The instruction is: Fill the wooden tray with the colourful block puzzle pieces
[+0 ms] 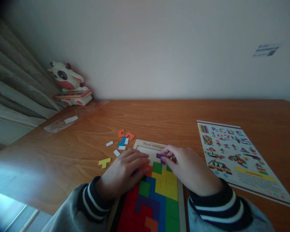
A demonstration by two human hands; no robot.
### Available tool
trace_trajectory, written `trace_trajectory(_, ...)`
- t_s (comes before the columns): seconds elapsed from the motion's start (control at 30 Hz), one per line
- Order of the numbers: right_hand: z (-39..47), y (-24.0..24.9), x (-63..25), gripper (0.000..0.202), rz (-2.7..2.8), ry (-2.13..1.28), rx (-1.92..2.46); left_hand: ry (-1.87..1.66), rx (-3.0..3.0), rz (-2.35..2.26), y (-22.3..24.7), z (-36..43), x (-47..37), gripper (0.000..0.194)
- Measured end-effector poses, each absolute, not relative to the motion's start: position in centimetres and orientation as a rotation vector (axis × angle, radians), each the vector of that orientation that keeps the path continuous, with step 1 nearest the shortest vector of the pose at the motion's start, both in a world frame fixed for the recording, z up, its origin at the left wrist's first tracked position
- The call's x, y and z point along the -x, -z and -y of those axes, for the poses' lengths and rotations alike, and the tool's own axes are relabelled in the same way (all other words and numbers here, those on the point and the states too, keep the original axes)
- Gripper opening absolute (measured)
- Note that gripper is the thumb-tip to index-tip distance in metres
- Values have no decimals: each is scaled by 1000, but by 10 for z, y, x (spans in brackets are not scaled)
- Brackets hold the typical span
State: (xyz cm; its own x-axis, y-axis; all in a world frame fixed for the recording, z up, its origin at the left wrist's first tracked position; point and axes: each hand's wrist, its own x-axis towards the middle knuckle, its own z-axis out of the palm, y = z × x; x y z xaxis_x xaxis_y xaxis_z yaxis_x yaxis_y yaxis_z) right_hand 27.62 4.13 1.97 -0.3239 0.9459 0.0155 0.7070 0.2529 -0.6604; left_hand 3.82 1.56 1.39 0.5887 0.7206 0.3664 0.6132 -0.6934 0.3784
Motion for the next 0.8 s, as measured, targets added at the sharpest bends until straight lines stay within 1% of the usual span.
trace_trajectory(0.1, -40, -13, -271, 13, 2200, -680, 1559, -604, -2691, -914, -12, -12, -42, 23)
trace_trajectory(0.23, -40, -8, -270, 13, 2278, -531, 1565, -558, -2698, -833, -14, -10, -45, 23)
trace_trajectory(0.47, -41, -4, -276, 10, 2261, -557, 1574, -561, -2691, -829, -13, -11, -45, 22)
trace_trajectory(0.6, -40, -4, -275, 7, 2268, -503, 1600, -561, -2689, -816, -11, -11, -45, 22)
trace_trajectory(0.8, -38, -10, -274, 19, 2333, -421, 1582, -582, -2733, -813, -10, -11, -45, 22)
